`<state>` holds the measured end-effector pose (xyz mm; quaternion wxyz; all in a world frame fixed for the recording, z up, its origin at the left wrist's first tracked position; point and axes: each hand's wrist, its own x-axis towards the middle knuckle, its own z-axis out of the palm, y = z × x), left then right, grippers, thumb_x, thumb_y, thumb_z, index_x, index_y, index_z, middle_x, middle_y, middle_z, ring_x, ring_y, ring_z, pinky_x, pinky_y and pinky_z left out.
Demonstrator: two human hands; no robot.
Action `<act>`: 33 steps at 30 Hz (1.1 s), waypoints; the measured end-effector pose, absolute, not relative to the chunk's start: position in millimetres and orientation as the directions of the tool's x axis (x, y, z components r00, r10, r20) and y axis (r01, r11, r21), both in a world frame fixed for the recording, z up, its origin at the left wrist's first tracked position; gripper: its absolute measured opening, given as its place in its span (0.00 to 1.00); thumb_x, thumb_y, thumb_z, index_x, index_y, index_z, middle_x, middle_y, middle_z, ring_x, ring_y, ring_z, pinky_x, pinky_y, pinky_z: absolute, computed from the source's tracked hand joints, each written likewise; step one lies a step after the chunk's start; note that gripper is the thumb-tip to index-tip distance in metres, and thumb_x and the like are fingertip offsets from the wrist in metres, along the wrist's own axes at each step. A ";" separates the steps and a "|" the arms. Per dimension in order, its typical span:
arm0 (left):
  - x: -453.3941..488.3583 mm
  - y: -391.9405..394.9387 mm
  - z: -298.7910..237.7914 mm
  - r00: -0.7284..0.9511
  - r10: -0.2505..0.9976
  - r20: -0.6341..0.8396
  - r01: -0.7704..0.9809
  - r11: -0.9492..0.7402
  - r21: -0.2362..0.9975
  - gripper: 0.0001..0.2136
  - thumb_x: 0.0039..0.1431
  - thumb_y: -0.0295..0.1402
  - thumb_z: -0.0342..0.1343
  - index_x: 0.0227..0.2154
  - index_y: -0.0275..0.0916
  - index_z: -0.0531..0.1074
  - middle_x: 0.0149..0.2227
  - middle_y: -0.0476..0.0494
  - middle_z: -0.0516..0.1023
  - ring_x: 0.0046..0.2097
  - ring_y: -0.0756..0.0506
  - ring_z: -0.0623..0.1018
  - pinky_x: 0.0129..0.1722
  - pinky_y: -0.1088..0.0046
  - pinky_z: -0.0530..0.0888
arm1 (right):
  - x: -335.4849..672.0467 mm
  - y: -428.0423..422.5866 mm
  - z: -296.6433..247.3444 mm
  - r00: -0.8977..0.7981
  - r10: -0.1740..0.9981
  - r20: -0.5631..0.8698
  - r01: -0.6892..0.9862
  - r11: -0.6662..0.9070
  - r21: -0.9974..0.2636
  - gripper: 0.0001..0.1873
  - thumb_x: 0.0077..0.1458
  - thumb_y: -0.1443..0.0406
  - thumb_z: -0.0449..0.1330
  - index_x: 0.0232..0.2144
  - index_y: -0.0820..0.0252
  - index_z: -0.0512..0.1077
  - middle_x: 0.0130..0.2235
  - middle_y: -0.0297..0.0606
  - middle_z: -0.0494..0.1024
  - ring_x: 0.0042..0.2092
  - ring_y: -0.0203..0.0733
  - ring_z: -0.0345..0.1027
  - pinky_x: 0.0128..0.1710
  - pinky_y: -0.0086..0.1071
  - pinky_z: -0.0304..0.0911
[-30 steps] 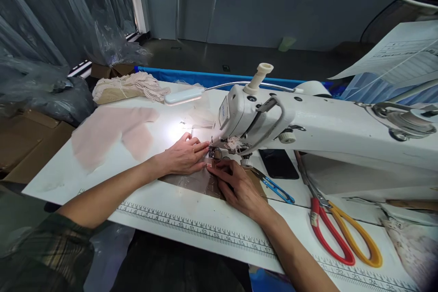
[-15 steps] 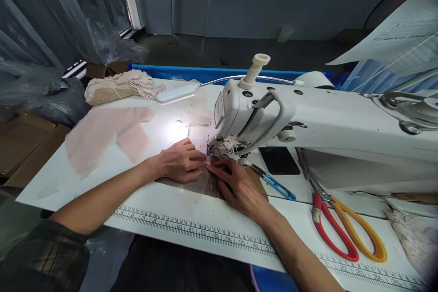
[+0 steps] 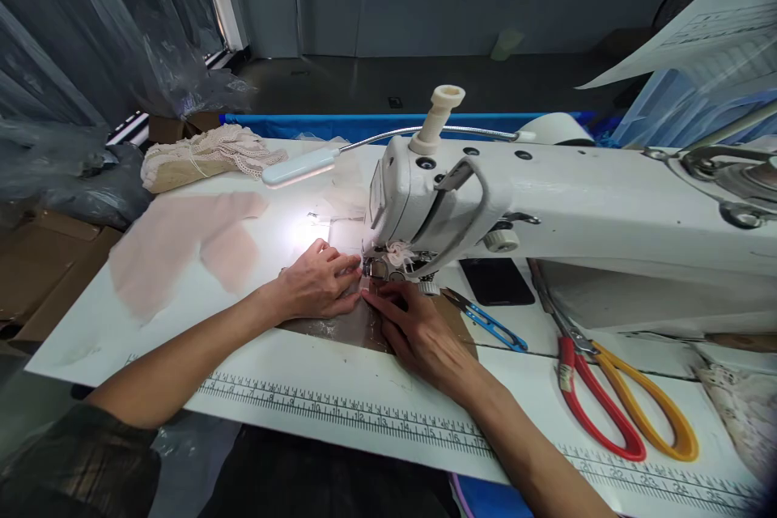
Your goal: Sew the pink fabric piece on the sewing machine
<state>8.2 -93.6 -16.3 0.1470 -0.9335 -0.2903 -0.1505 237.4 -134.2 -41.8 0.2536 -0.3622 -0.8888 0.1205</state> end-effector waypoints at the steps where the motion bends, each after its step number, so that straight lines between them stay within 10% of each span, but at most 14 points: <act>1: 9.1 -93.7 -16.2 0.779 0.508 0.368 0.598 -0.778 -0.191 0.19 0.68 0.40 0.43 0.42 0.33 0.75 0.38 0.39 0.75 0.33 0.45 0.69 0.34 0.63 0.65 | 237.3 -134.3 -42.2 -0.604 0.707 0.368 0.585 0.707 -0.398 0.22 0.62 0.69 0.50 0.57 0.54 0.69 0.48 0.49 0.68 0.48 0.50 0.69 0.48 0.49 0.72; 21: -11.7 -93.5 10.6 0.734 0.585 0.345 0.613 -0.789 0.034 0.11 0.67 0.37 0.51 0.43 0.35 0.73 0.44 0.39 0.78 0.41 0.44 0.76 0.42 0.63 0.71 | 247.8 -118.9 -28.8 -0.412 0.871 0.267 0.540 0.469 -0.698 0.17 0.60 0.65 0.51 0.44 0.57 0.78 0.39 0.43 0.75 0.40 0.44 0.71 0.40 0.38 0.70; 33: -16.3 -122.4 -19.3 0.759 0.530 0.379 0.334 -0.816 0.472 0.07 0.63 0.31 0.57 0.32 0.36 0.77 0.36 0.44 0.76 0.38 0.49 0.75 0.40 0.73 0.72 | 243.0 -115.6 10.4 -0.611 0.791 0.024 0.625 0.500 -0.599 0.15 0.59 0.65 0.52 0.41 0.58 0.78 0.36 0.40 0.77 0.36 0.42 0.70 0.36 0.34 0.65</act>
